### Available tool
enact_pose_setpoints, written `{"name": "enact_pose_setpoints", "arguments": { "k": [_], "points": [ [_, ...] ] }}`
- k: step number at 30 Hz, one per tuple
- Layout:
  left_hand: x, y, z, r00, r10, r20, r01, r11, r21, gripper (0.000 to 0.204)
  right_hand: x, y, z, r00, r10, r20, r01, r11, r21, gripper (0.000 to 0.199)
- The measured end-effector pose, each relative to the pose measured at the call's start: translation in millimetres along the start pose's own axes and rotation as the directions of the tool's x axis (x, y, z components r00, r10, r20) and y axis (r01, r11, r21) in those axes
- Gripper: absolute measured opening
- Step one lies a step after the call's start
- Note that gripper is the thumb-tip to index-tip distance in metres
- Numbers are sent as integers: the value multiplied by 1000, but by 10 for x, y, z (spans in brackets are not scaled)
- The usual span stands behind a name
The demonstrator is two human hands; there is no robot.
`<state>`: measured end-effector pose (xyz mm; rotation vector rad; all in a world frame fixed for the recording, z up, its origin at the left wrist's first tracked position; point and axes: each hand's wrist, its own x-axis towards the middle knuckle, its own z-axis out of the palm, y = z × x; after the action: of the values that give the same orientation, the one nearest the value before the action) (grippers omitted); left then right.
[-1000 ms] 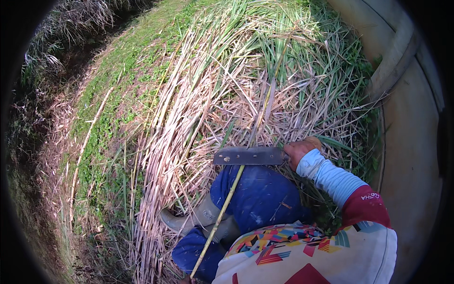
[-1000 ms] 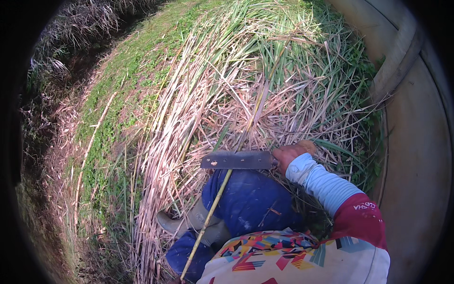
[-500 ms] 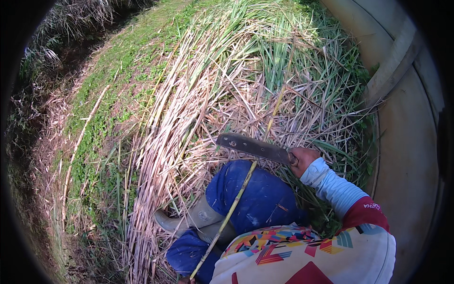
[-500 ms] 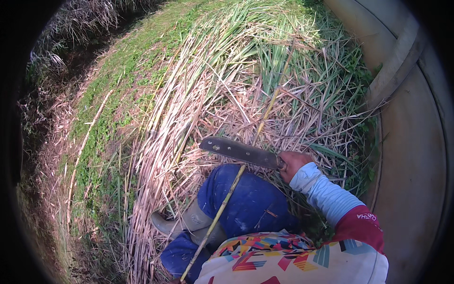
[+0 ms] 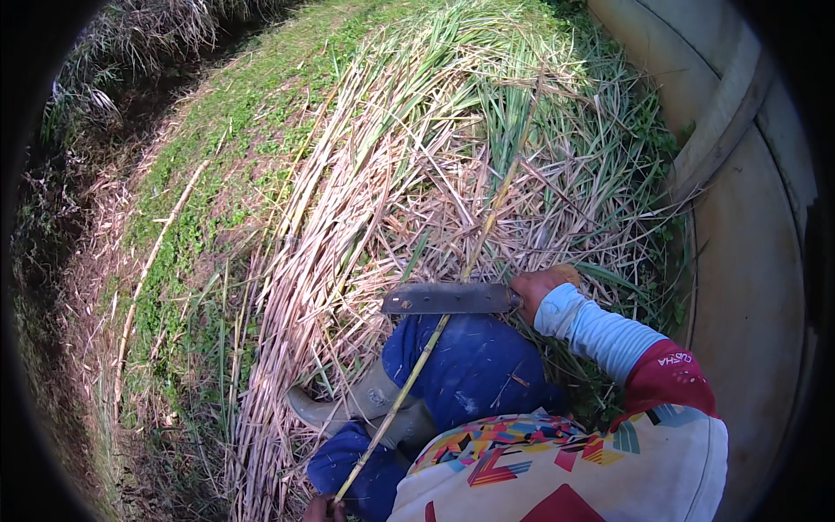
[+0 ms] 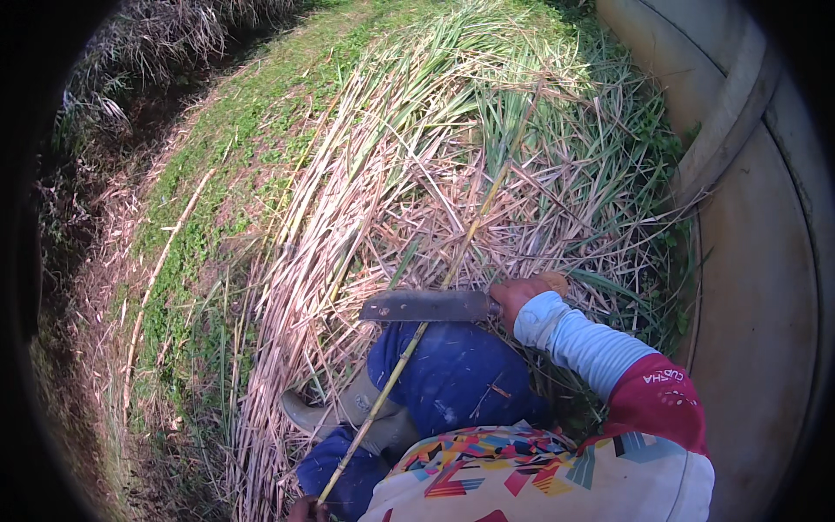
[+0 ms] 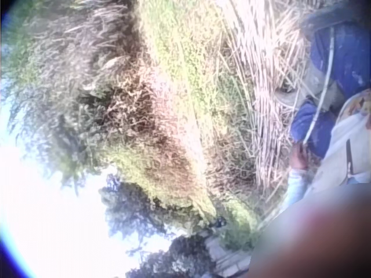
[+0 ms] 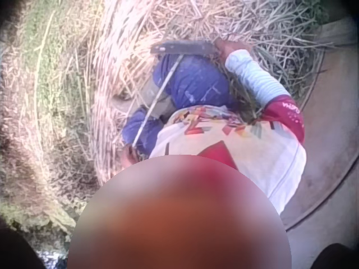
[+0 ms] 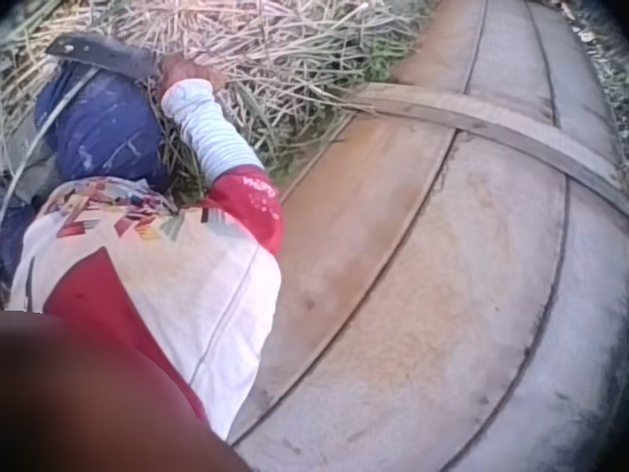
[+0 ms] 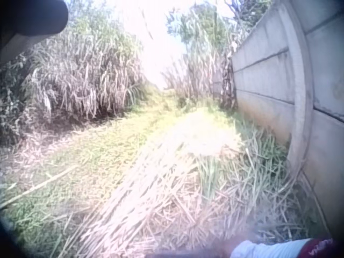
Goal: The person sits on the ground and uses a large knife to peel the outer layers off long, thin stalks. They hold the stalks against their leg and scrape the blade downwards to remove the fibrous exterior, then toss the processed stalks aside.
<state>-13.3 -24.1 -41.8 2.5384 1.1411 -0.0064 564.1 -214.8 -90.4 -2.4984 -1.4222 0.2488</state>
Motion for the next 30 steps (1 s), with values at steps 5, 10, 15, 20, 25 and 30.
{"name": "enact_pose_setpoints", "arguments": {
  "k": [5,10,15,20,25,30],
  "points": [
    [406,160,23,868,-120,483,153,988,-30,32,-187,-173,90,994,109,8,-109,994,24,24],
    [1013,817,178,961,235,147,-214,966,-148,34,-287,-225,101,994,102,41,-103,994,24,24],
    [1326,1192,355,971,70,228,1,955,-297,26,-282,-344,211,998,-59,6,58,998,25,24],
    [1206,1109,591,998,67,-4,-67,984,-168,17,-146,-24,68,999,-15,-37,12,997,-79,21],
    [1162,1341,427,984,156,-91,-158,987,-21,12,1,273,-423,825,564,-45,-565,825,-11,19],
    [1164,1405,377,982,167,-91,-167,986,-1,12,-297,-52,54,998,46,-31,-46,999,23,20]
  ]
}}
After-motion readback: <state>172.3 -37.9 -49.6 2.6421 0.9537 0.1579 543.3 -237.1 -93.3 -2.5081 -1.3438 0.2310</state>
